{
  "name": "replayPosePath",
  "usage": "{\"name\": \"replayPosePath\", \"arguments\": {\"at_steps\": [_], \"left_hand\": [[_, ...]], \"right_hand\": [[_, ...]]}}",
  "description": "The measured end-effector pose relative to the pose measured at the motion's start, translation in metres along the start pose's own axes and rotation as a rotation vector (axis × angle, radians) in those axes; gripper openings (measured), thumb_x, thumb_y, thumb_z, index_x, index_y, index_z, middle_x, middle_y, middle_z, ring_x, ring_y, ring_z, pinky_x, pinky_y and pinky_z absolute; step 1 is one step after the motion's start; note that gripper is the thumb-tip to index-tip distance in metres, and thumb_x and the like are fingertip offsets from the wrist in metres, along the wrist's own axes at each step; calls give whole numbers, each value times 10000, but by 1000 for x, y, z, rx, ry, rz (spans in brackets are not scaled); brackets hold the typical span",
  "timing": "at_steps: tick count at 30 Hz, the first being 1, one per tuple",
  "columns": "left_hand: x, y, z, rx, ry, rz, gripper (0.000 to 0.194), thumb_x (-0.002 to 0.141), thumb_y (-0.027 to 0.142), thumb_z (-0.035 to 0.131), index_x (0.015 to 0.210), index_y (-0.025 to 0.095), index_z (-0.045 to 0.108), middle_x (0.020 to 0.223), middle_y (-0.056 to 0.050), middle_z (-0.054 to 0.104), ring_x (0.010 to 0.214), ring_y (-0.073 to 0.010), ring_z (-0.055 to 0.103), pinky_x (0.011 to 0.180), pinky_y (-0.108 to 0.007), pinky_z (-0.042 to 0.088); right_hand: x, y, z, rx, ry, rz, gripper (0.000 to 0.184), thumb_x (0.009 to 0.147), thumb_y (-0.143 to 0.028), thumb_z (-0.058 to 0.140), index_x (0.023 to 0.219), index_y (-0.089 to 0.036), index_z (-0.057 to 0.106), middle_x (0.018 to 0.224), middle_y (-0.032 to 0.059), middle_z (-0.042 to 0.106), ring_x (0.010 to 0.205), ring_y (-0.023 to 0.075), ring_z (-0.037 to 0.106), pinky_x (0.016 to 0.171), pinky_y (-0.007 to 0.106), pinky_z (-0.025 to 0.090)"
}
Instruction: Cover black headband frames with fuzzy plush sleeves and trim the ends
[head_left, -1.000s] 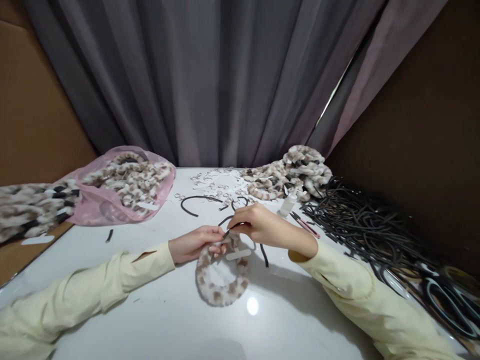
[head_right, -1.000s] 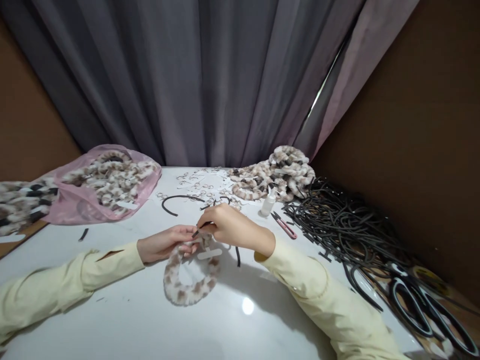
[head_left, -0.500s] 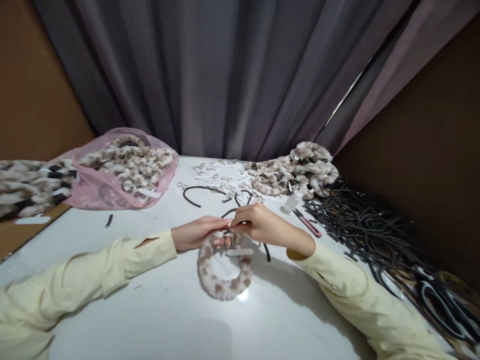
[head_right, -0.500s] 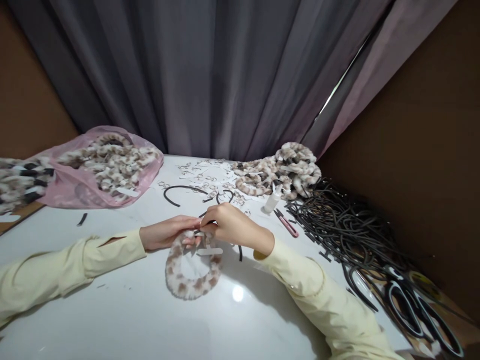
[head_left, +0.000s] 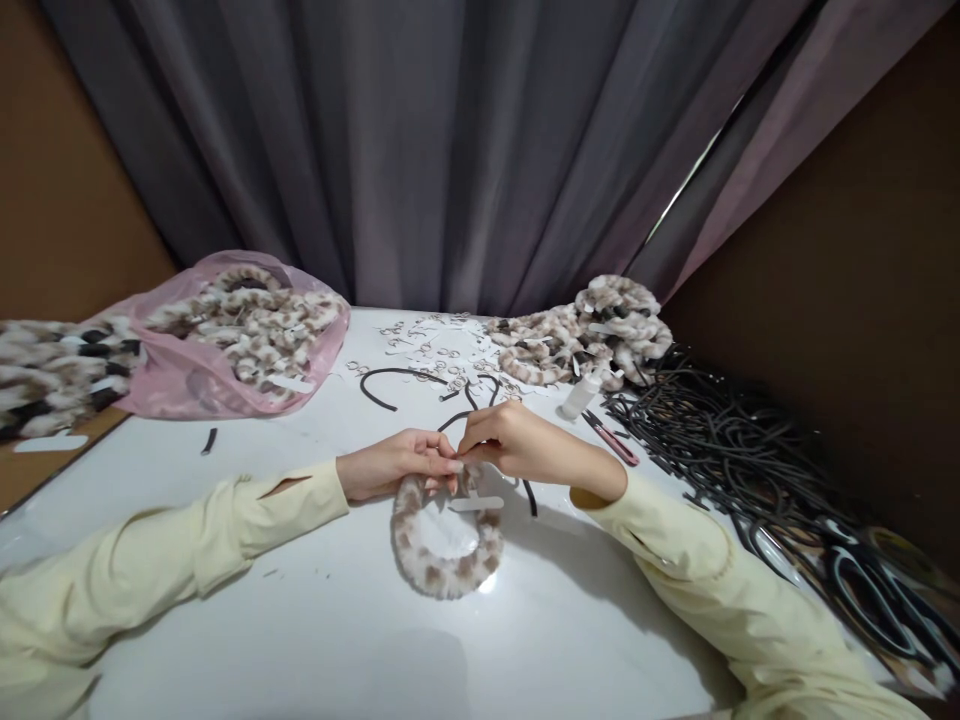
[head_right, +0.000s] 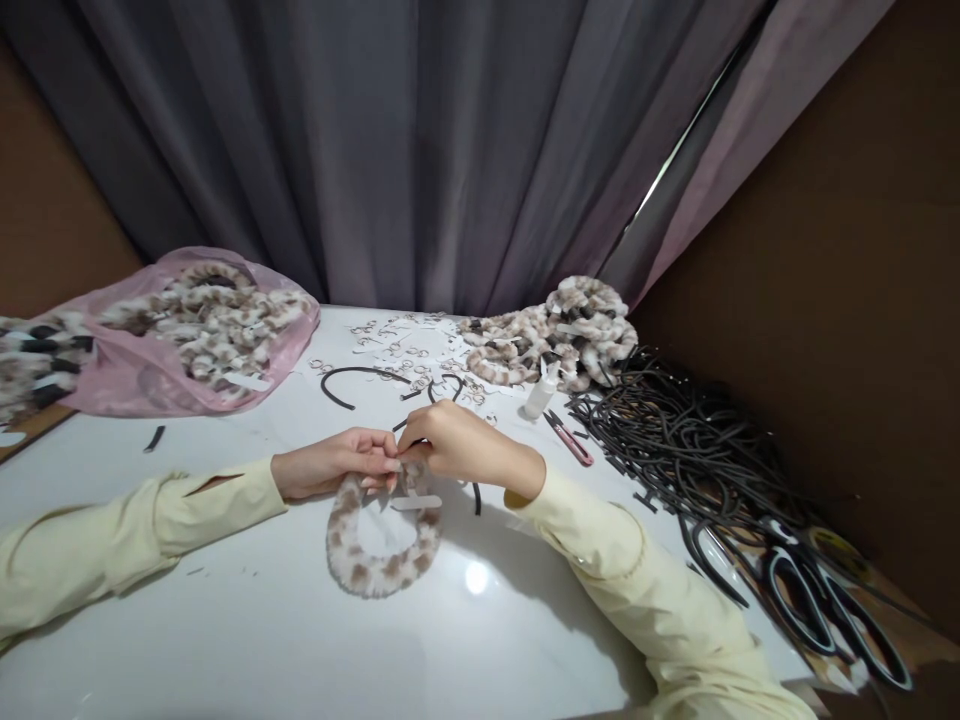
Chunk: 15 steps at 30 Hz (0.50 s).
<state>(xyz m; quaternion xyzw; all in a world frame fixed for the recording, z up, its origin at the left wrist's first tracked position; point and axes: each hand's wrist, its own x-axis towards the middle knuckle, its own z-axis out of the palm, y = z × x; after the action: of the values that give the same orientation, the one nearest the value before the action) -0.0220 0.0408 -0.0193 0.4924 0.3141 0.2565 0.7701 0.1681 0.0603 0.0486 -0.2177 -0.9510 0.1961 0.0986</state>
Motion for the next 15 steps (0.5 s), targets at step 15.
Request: {"name": "replayPosePath", "arguments": {"at_steps": [15], "left_hand": [[-5, 3, 7, 263, 53, 126, 215, 766, 316, 623, 819, 110, 588, 728, -62, 675, 543, -98, 556, 581, -236, 439]], "right_hand": [[-3, 8, -4, -48, -19, 0, 210, 776, -33, 519, 860, -140, 678, 815, 52, 655, 703, 122, 575, 644, 208, 407]]}}
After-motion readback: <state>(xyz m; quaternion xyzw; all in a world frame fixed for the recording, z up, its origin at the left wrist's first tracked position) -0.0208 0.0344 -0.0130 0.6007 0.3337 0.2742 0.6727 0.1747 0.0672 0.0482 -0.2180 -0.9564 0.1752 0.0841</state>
